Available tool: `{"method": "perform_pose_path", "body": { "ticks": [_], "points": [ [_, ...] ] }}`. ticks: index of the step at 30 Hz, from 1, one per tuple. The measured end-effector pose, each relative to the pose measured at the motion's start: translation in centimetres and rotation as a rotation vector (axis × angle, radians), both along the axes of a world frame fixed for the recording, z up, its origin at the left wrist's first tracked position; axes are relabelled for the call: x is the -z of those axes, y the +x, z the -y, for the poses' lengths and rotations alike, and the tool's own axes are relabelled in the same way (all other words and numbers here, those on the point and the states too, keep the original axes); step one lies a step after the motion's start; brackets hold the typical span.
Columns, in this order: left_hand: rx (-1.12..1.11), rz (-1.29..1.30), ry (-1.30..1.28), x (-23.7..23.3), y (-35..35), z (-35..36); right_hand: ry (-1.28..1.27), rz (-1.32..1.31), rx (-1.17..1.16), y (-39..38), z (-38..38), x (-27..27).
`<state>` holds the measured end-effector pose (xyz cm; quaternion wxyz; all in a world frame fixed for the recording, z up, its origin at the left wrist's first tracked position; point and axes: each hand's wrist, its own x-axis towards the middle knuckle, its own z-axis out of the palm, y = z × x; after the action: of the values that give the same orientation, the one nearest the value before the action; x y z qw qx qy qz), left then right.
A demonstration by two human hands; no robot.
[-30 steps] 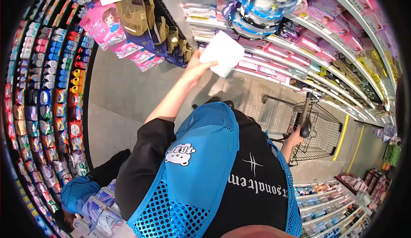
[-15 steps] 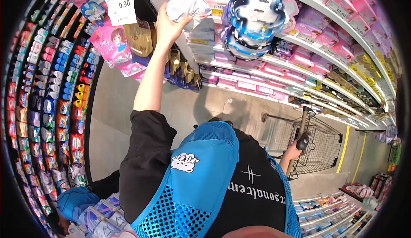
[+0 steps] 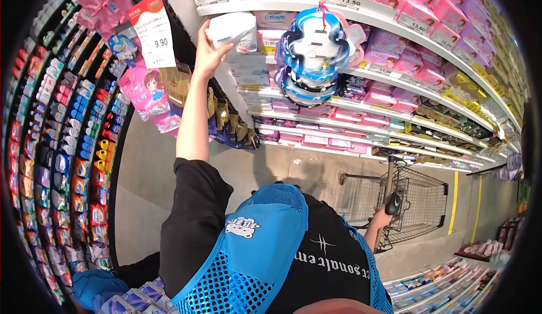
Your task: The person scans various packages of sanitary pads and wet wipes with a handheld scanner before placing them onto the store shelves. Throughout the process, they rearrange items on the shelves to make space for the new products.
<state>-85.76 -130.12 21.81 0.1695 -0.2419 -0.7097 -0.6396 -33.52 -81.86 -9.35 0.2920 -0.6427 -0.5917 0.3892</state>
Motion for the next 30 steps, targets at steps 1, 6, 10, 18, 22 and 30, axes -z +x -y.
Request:
{"method": "perform_pose_path", "body": {
  "ticks": [1, 6, 10, 18, 22, 30],
  "points": [
    [-0.007, -0.047, 0.02, 0.9, 0.0, 0.1, -0.009, 0.004, 0.007, 0.0, 0.8, -1.1],
    [0.03, 0.149, 0.415, 5.4, 3.5, 0.0, -0.046, -0.064, 0.005, 0.7, 0.2, -0.1],
    [0.124, 0.336, 0.678, 9.1, 8.2, -1.9, -0.096, -0.069, -0.042, 1.4, -1.0, 2.0],
    [0.145, 0.539, 0.67, 13.1, 12.8, -4.0, -0.165, -0.311, -0.072, 2.0, -0.8, 1.9],
    [0.075, 0.532, 0.608, 13.7, 13.1, -3.9, -0.151, -0.38, -0.061, 1.3, 0.5, 0.0],
    [0.033, 0.514, 0.599, 14.7, 14.0, -3.0, -0.233, -0.368, -0.138, 2.7, -1.8, 1.5]
  ]
}}
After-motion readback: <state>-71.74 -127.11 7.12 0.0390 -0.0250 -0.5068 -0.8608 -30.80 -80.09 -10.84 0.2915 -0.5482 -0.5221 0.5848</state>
